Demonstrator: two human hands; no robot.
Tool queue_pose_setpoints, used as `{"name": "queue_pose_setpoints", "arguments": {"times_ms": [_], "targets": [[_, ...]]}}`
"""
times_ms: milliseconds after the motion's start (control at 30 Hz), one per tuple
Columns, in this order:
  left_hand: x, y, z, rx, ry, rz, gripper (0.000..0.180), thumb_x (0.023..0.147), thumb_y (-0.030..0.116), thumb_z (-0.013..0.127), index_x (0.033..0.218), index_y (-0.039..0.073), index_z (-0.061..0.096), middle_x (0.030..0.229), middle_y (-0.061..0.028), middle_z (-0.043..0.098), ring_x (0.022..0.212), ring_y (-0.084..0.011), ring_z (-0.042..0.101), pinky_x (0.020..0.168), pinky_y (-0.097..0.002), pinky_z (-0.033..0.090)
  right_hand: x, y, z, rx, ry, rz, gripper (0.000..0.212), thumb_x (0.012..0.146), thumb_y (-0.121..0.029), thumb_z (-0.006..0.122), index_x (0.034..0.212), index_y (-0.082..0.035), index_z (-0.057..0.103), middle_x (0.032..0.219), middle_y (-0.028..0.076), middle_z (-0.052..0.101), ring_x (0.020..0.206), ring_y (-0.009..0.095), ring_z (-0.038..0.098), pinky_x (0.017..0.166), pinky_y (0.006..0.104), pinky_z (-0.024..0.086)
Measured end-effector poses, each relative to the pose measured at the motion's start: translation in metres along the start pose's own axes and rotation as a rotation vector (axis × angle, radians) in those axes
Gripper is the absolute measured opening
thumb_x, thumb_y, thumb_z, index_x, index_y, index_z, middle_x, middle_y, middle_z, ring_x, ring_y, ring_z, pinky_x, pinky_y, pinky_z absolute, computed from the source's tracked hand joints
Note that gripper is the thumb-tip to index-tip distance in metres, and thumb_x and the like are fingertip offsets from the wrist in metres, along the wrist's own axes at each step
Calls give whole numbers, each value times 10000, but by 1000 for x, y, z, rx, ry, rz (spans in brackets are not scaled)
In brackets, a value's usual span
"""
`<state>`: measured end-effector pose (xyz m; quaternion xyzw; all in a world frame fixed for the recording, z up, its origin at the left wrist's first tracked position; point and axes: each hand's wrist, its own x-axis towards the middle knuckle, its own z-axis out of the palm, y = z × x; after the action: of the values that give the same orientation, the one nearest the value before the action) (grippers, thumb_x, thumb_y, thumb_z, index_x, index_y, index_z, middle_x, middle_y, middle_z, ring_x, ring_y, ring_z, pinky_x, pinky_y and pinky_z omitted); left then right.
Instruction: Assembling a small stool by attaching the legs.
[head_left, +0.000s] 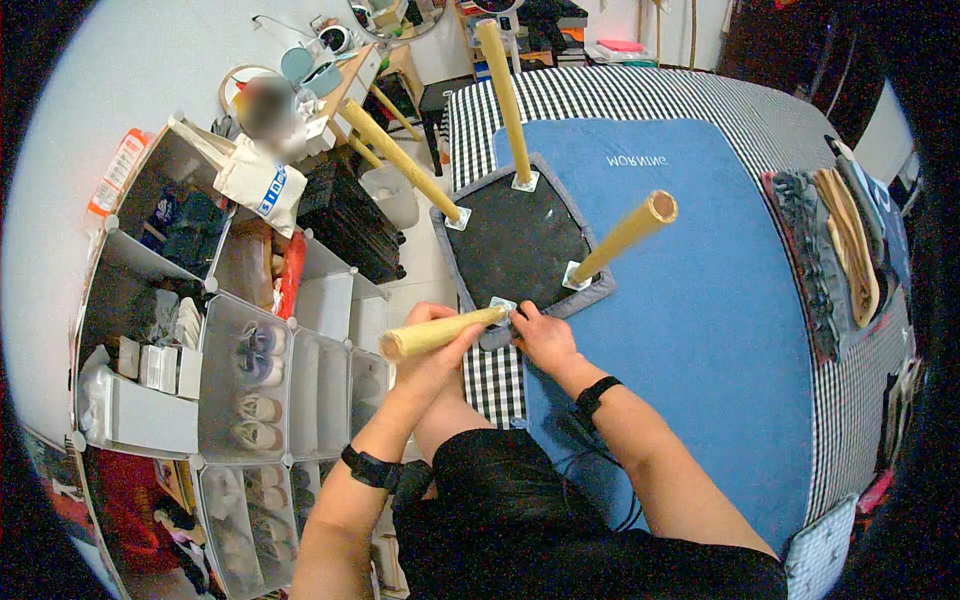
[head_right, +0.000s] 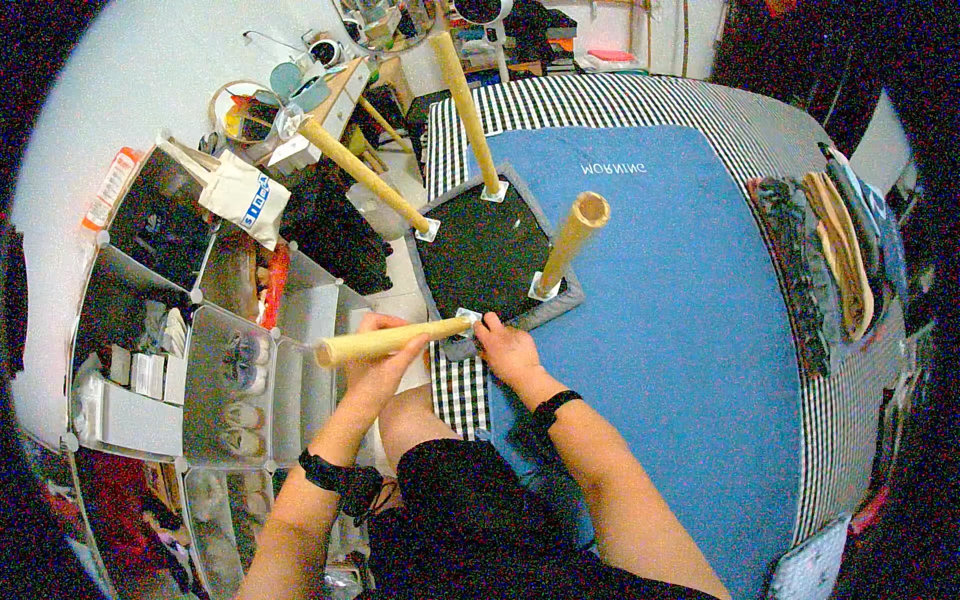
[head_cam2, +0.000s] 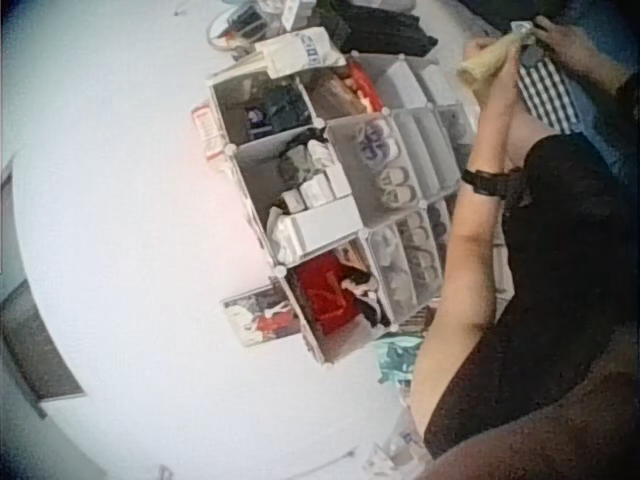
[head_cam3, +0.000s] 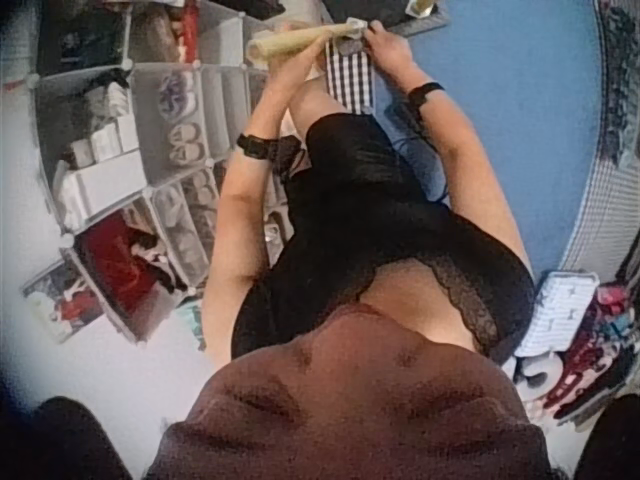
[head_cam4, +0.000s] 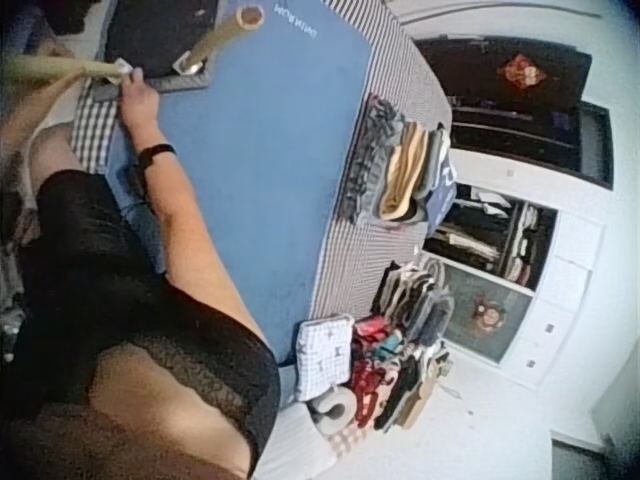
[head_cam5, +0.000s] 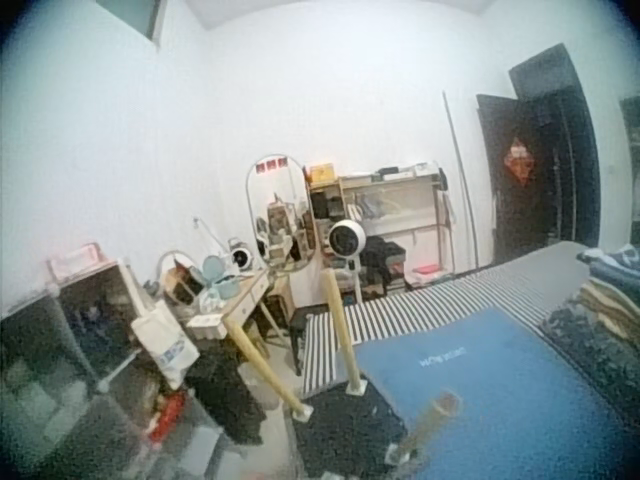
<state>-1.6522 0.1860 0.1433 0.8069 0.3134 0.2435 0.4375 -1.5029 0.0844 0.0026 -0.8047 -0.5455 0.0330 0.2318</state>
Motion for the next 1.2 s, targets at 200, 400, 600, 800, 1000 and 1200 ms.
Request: {"name": "queue_pose_setpoints", "arguments": {"times_ms": [200, 400, 600, 800, 1000, 1200], "targets": [[27, 1, -21, 107, -255, 608, 378, 734, 119, 698, 1070, 36, 545, 1001, -99, 585, 909, -188, 571, 780, -285, 465, 5, -4, -11, 11, -42, 8, 405, 706, -182, 651, 1066, -101, 482, 977, 93, 471, 738, 284, 599, 596, 411, 499], [6, 3, -5, 50, -219, 247, 327, 759, 145, 694, 1035, 26, 563, 970, -73, 607, 851, -144, 584, 734, -256, 475, 5, 1, -10, -6, -108, 54, 456, 709, -215, 673, 1116, -116, 493, 1000, 69, 462, 805, 272, 594, 627, 403, 502], [-6, 4, 8, -57, -25, 50, 311, 745, 172, 711, 971, 26, 556, 898, -64, 606, 791, -134, 585, 701, -254, 476, 8, -5, -9, 13, -125, 84, 416, 700, -206, 678, 1073, -110, 520, 973, 72, 467, 799, 271, 598, 636, 409, 501], [9, 0, -1, -101, -117, 240, 284, 773, 115, 657, 1022, 35, 546, 959, -60, 592, 887, -146, 566, 784, -263, 456, 10, -3, -14, 0, -167, 80, 424, 707, -207, 677, 1084, -104, 513, 991, 78, 462, 806, 282, 593, 652, 411, 498], [22, -1, -12, -228, -303, 10, 245, 809, 80, 600, 1041, 23, 546, 1031, -73, 582, 957, -177, 549, 851, -302, 436, -4, 17, -19, 184, -109, -13, 448, 737, -191, 650, 1154, -97, 519, 1083, 110, 514, 937, 297, 560, 779, 393, 471], [34, -5, -21, -49, -261, 172, 224, 791, 124, 624, 995, 43, 580, 966, -70, 607, 917, -176, 562, 818, -304, 442, -17, 52, -131, 762, 417, 339, 264, 785, -180, 619, 1016, -59, 578, 922, 92, 615, 767, 194, 594, 658, 326, 478]]}}
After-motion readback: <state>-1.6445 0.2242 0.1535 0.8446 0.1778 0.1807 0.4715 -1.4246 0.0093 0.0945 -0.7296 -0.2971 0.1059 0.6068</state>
